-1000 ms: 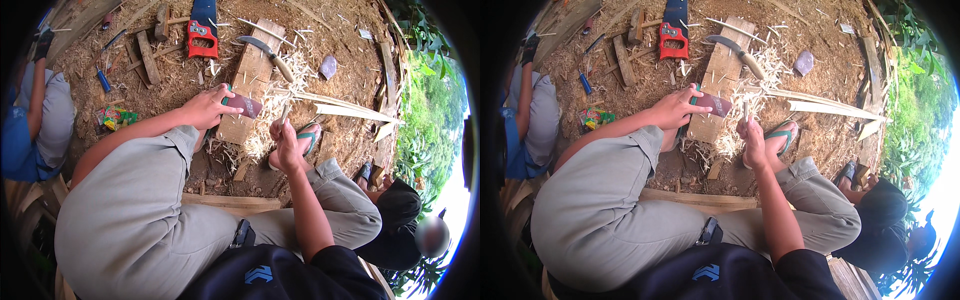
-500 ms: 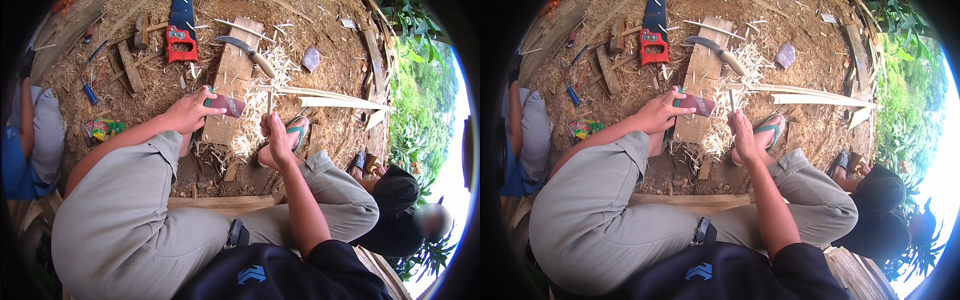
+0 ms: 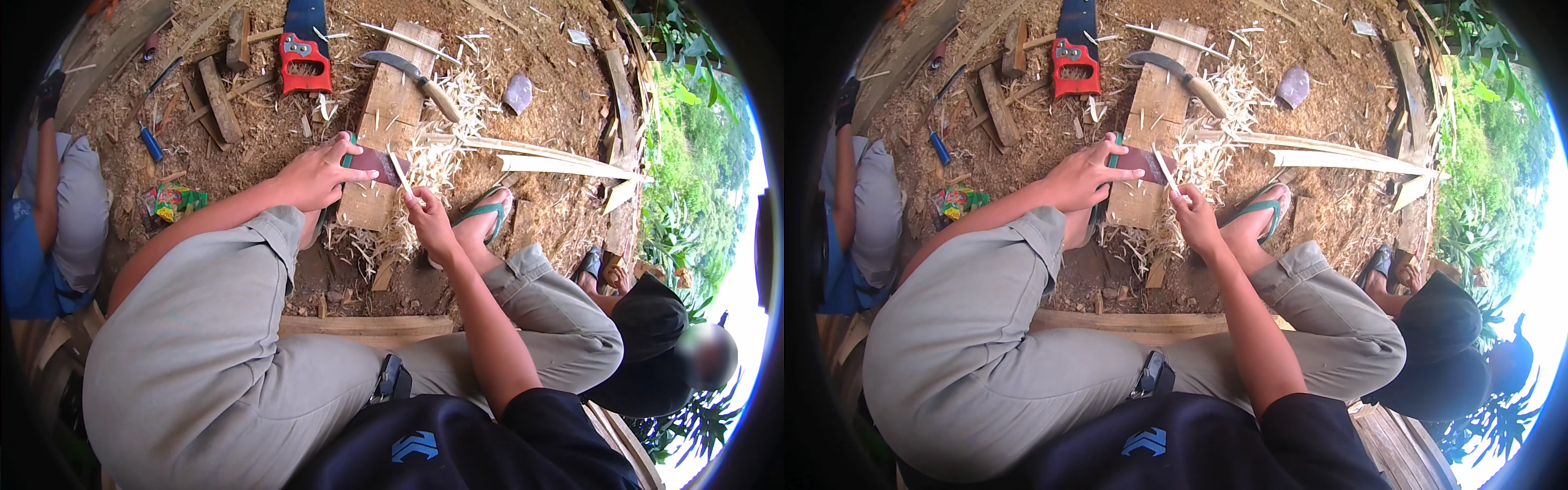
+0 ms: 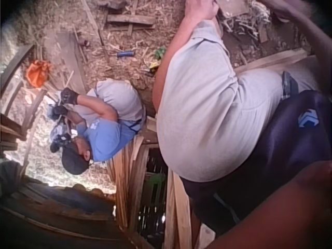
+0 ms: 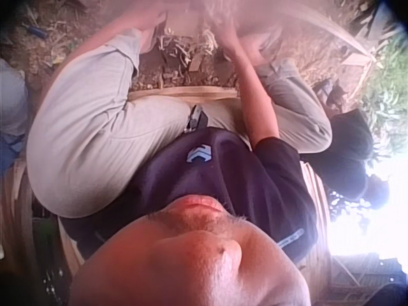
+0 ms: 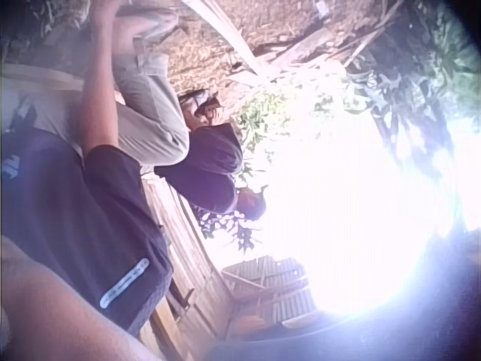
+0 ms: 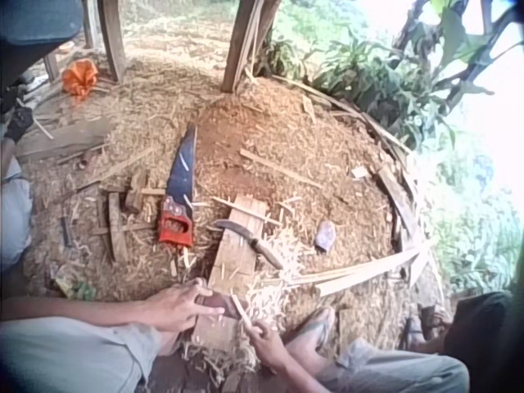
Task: The person sits on the ground and uses a sanding block to smooth a small wooden stick. They hold the sanding block in their left hand and rub the stick against it with their right hand. The person occasionally lifts the stick to inspect the surface before continuing to sand.
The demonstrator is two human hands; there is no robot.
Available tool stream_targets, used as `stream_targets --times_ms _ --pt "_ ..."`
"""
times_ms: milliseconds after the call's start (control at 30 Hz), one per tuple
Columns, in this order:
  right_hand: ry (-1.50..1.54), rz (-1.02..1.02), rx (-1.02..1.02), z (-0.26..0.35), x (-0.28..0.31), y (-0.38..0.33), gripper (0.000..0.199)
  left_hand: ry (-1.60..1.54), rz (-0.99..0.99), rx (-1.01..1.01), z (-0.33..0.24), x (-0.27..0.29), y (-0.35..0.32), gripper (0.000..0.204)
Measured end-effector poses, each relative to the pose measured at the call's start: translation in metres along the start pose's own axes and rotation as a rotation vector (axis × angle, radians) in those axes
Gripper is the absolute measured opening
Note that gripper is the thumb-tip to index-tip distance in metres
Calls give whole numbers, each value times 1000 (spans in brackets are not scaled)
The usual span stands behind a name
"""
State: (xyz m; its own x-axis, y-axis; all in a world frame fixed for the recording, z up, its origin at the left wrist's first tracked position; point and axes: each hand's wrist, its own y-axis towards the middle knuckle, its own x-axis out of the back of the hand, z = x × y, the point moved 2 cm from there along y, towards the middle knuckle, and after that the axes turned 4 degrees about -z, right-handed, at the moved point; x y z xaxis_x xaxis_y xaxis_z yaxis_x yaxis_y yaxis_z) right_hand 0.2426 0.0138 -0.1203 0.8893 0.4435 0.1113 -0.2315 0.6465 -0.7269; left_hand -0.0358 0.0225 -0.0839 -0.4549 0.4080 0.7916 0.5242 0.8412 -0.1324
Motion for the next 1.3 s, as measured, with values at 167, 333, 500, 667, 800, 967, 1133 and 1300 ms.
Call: stream_targets --times_ms 167,333,500,667,800,967,1133,1300 --pt "-587 -247 147 -1 -12 0 34 4 32 24 -1 1 0 65" --pt "-740 -399 164 6 -32 -18 32 -10 25 28 -4 4 1 64" --pt "-680 -410 148 8 -40 -16 31 -26 13 35 0 1 -1 63" --pt "-670 -406 132 16 -42 -13 33 -32 57 58 -3 5 2 64" --pt "-673 -387 122 20 -34 -14 36 -40 40 41 -1 0 0 65" --pt "-721 -415 133 12 -27 -26 30 -1 34 35 -4 3 0 67" --pt "-793 -517 313 14 -30 -18 22 -49 47 32 -4 5 4 70" --pt "-815 -538 385 -5 -27 -21 18 1 32 30 0 4 -2 70"
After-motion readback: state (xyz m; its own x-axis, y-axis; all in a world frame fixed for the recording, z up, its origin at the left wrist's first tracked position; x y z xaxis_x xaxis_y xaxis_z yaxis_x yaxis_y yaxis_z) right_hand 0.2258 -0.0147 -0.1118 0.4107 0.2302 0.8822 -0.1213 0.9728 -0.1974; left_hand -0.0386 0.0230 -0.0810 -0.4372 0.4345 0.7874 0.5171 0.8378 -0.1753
